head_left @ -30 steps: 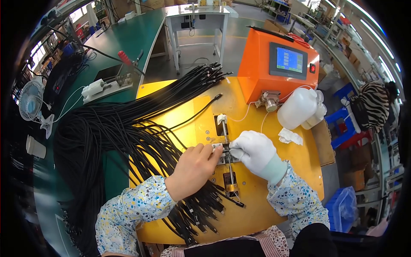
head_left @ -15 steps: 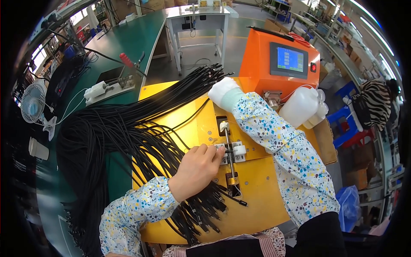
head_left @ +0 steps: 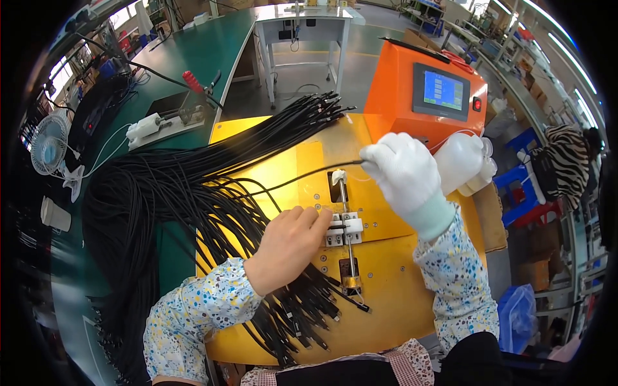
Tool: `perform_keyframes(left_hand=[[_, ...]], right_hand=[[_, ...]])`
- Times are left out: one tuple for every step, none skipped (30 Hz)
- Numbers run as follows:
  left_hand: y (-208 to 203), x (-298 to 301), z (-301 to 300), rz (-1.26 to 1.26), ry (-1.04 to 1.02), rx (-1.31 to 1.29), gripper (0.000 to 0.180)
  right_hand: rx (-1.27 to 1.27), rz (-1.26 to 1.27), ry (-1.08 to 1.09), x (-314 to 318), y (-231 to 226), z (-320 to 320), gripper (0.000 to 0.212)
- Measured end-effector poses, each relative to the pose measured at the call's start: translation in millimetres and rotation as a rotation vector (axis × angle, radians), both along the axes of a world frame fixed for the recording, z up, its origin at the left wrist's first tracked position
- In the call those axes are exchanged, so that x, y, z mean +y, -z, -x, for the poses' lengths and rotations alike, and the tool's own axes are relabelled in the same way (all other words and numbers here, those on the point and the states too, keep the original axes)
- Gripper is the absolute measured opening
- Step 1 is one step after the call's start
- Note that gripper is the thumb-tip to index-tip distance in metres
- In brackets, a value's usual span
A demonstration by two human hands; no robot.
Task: The worker processes bundles of black electrical cables using a bench-mounted wire-processing machine.
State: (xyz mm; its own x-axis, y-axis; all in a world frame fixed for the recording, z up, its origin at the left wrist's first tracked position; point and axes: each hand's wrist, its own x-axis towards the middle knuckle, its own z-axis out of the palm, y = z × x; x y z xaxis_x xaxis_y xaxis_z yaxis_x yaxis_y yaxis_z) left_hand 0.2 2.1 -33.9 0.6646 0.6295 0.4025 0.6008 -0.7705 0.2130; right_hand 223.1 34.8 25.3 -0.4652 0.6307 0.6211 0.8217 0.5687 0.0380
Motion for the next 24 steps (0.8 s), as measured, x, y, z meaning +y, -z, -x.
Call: perform_keyframes(left_hand=[[-0.3,0.9,0.6,0.001,0.001,0.002,0.035],[-1.2,1.9,2.3,0.037,-0.006,-0.002,0.033],[-1.7,2.8,3.9,0.072,-0.013,-0.007,0.03],[-0.7,3.8,5.1,0.072,-0.012,-0.006,0.03],[1.3,4.9,6.3,0.056,0.017,0.011,0.027],[3.2,5.5,7.5,0.044,0.042,0.033,0.025],[1.5,5.1,9.0,0.047,0.038,0.037,0.025],[-5.3,5.2,7.9,0.107,0.039,0.095,0.026],[-13.7,4.9,7.6,0.168,0.04,0.152,0.028],[-27.1,3.9,11.3,0.166,0.045,0.148,0.028],[-45.5,1.8,18.6,0.207,0.21,0.116,0.03],[-60.6,-0.9,22.5,0.247,0.376,0.082,0.033],[-69.8,-5.9,22.8,0.283,0.401,0.001,0.034],[-67.6,-8.2,18.6,0.284,0.402,0.0,0.034],[-62.8,-10.3,12.2,0.299,0.274,-0.106,0.03],[-58.3,-11.9,9.7,0.31,0.135,-0.206,0.027],[-48.1,-8.2,10.8,0.524,0.108,-0.184,0.019],[-40.9,-5.6,9.0,0.521,0.113,-0.187,0.019],[-34.9,-4.9,7.1,0.527,0.148,-0.264,0.017],[-30.6,-4.9,5.4,0.534,0.182,-0.34,0.015],[-28.0,-5.8,4.0,0.532,0.184,-0.34,0.015],[-25.9,-7.2,2.8,0.536,0.181,-0.346,0.013],[-24.3,-8.3,2.1,0.541,0.177,-0.352,0.011],[-22.8,-9.2,2.1,0.54,0.178,-0.351,0.011]], right_hand=[[-0.007,0.019,0.012,-5.8,0.8,-0.3,0.022],[-0.005,0.02,0.013,-10.3,1.5,0.2,0.022],[-0.019,0.02,0.023,-13.9,2.1,1.1,0.022],[-0.034,0.019,0.033,-16.3,2.6,2.1,0.023],[-0.034,0.018,0.034,-17.2,3.4,3.3,0.023],[-0.027,0.027,0.051,-16.7,6.6,4.4,0.021],[-0.02,0.036,0.068,-16.5,9.9,6.1,0.02],[-0.023,0.033,0.073,-18.0,10.9,5.5,0.02],[0.077,0.074,0.055,-20.5,12.7,5.3,0.018],[0.176,0.114,0.037,-24.2,14.0,4.8,0.015],[0.177,0.115,0.039,-30.1,15.7,4.9,0.015],[0.255,0.245,0.001,-38.8,16.9,4.9,0.013],[0.332,0.376,-0.04,-47.9,16.9,6.5,0.01],[0.36,0.474,-0.055,-56.2,15.6,8.1,0.009],[0.359,0.476,-0.054,-62.8,16.4,10.6,0.009],[0.364,0.519,-0.077,-68.3,17.4,14.8,0.009],[0.369,0.562,-0.101,-72.4,18.9,18.9,0.009],[0.355,0.559,-0.101,-74.9,19.2,20.8,0.011],[0.352,0.555,-0.098,-75.3,20.5,20.7,0.011],[0.341,0.551,-0.098,-74.6,23.3,20.2,0.013],[0.33,0.548,-0.1,-74.1,26.0,20.1,0.014],[0.33,0.546,-0.1,-73.9,28.6,20.6,0.014],[0.302,0.521,-0.108,-73.8,31.2,21.5,0.016],[0.274,0.497,-0.116,-74.0,32.4,22.7,0.018]])
